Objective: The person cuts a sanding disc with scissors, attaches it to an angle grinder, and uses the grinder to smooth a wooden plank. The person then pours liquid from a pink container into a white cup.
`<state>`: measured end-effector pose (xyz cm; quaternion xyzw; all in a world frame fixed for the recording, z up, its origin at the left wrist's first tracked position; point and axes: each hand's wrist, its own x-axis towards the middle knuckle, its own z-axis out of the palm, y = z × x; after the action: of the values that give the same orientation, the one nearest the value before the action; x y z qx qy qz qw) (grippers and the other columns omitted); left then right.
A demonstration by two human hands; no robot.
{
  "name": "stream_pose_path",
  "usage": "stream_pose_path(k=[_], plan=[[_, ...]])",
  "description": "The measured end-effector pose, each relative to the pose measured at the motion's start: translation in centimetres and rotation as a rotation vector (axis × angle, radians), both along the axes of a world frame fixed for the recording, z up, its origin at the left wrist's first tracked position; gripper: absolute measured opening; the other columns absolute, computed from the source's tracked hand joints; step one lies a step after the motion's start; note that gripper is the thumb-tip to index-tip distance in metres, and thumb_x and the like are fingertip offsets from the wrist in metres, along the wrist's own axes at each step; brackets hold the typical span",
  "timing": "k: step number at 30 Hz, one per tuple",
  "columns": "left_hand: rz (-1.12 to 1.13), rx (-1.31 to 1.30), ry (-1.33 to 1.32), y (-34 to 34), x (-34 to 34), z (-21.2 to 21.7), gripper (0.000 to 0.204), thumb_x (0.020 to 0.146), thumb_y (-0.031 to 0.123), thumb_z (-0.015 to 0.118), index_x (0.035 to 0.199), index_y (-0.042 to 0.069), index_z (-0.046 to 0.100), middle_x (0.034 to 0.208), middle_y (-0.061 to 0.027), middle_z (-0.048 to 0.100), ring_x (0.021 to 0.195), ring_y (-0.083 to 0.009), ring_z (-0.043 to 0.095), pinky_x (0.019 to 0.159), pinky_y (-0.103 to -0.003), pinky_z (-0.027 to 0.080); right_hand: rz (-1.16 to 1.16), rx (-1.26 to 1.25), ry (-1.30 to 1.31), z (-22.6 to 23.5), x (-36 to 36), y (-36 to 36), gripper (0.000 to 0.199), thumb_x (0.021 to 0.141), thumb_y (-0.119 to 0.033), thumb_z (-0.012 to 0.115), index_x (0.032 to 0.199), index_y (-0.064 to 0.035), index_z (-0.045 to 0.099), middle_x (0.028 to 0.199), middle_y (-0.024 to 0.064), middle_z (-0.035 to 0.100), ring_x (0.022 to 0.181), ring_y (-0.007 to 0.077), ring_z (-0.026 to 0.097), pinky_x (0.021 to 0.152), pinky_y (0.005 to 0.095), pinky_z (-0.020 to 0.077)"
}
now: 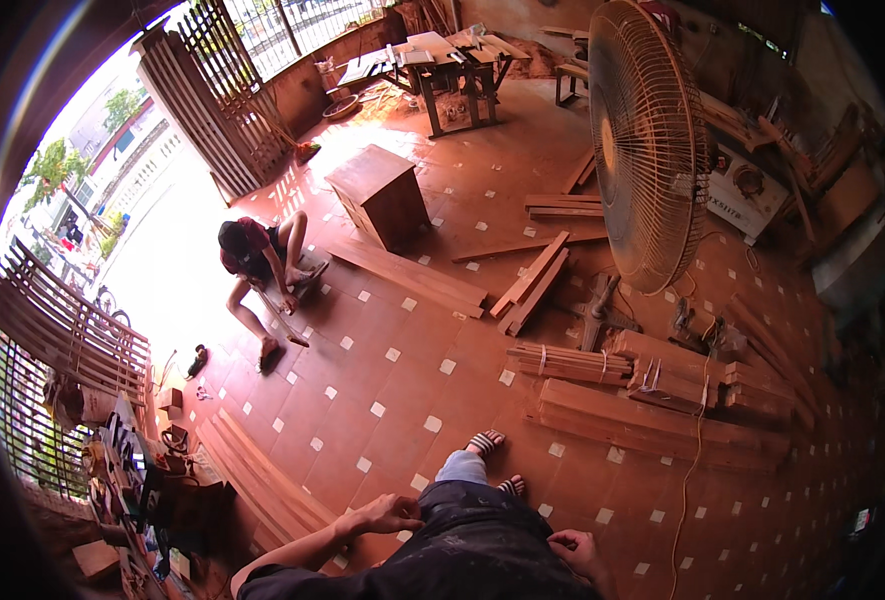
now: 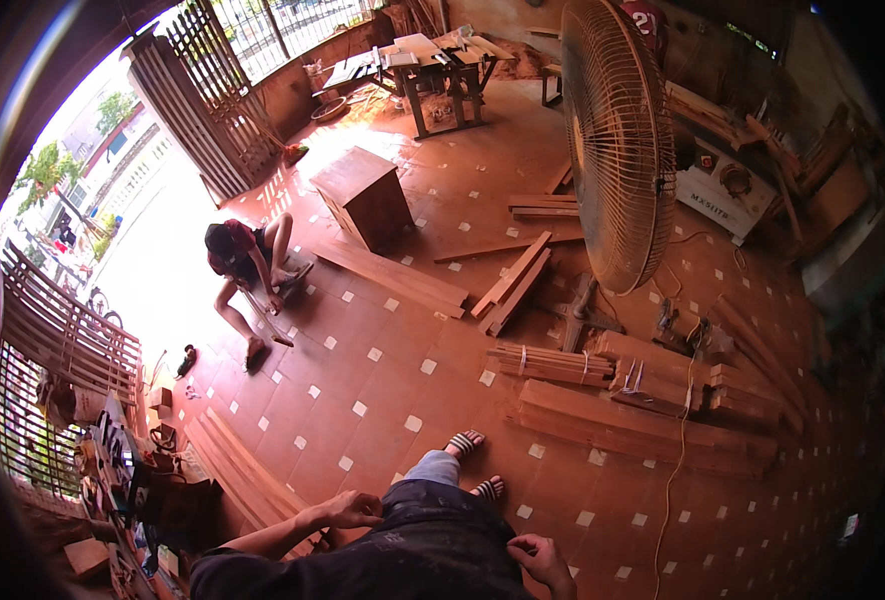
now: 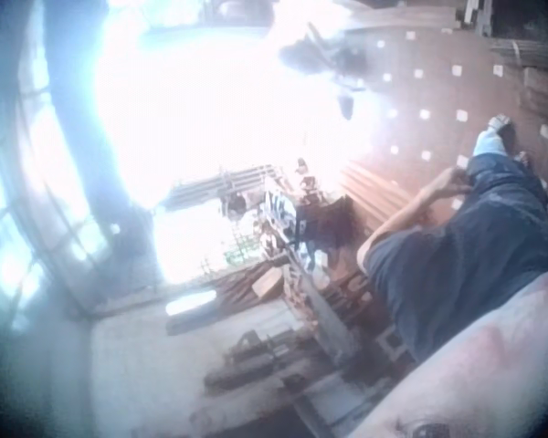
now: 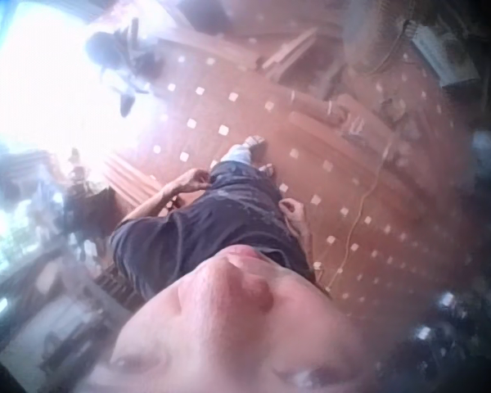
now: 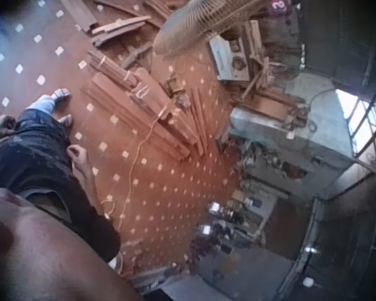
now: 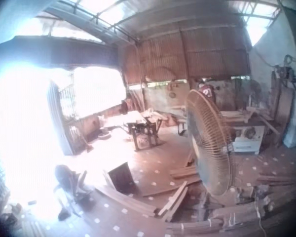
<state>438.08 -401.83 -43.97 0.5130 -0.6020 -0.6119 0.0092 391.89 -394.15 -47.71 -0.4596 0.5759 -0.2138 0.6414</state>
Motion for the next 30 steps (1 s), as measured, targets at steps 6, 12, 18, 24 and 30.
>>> stream_pose_path(k=[6,12,18,24,30], plan=[[0.052,-0.082,-0.126,1.8,-1.8,2.0,0.033,0.089,0.031,0.075,0.104,0.002,0.071,0.095,-0.0141,0.077,0.094,-0.0247,0.075,0.086,-0.036,0.058,0.084,0.069,0.047,1.8,-1.2,-0.3,0.024,0.092,-0.018,0.074,0.113,-0.0048,0.076,0.102,0.0087,0.077,0.087,0.0174,0.073,0.08,0.0308,0.0579],[0.211,0.03,-0.144,3.9,-2.6,1.0,0.04,0.087,0.033,0.075,0.108,-0.001,0.072,0.096,-0.0159,0.077,0.096,-0.0264,0.076,0.086,-0.038,0.058,-0.023,-0.12,0.071,0.5,-1.4,3.0,0.028,0.09,-0.018,0.078,0.114,-0.0049,0.076,0.106,0.012,0.076,0.093,0.0213,0.074,0.084,0.0332,0.0586],[0.233,-0.077,-0.204,6.7,-1.1,-3.6,0.05,0.084,0.039,0.077,0.117,0.002,0.069,0.098,-0.0194,0.074,0.089,-0.0272,0.074,0.078,-0.039,0.056,0.028,0.031,0.131,1.2,-1.4,4.2,0.032,0.092,-0.017,0.078,0.12,-0.0023,0.073,0.116,0.0133,0.073,0.102,0.02,0.072,0.089,0.0325,0.0594],[0.249,-0.128,-0.243,6.1,-1.9,-6.2,0.05,0.084,0.039,0.076,0.118,0.004,0.067,0.093,-0.0186,0.072,0.086,-0.0267,0.073,0.074,-0.039,0.055,-0.04,-0.014,0.054,0.1,-1.7,6.2,0.036,0.092,-0.023,0.078,0.122,-0.0036,0.072,0.12,0.0137,0.073,0.105,0.0222,0.072,0.09,0.0348,0.0582],[0.093,-0.064,-0.205,1.8,-6.8,-8.8,0.046,0.085,0.038,0.075,0.116,0.005,0.066,0.092,-0.0175,0.071,0.083,-0.0259,0.071,0.072,-0.038,0.054,-0.086,-0.067,0.178,-0.5,-0.5,7.7,0.056,0.098,-0.046,0.068,0.132,-0.0011,0.065,0.125,0.0189,0.071,0.117,0.033,0.068,0.102,0.0393,0.0516]])
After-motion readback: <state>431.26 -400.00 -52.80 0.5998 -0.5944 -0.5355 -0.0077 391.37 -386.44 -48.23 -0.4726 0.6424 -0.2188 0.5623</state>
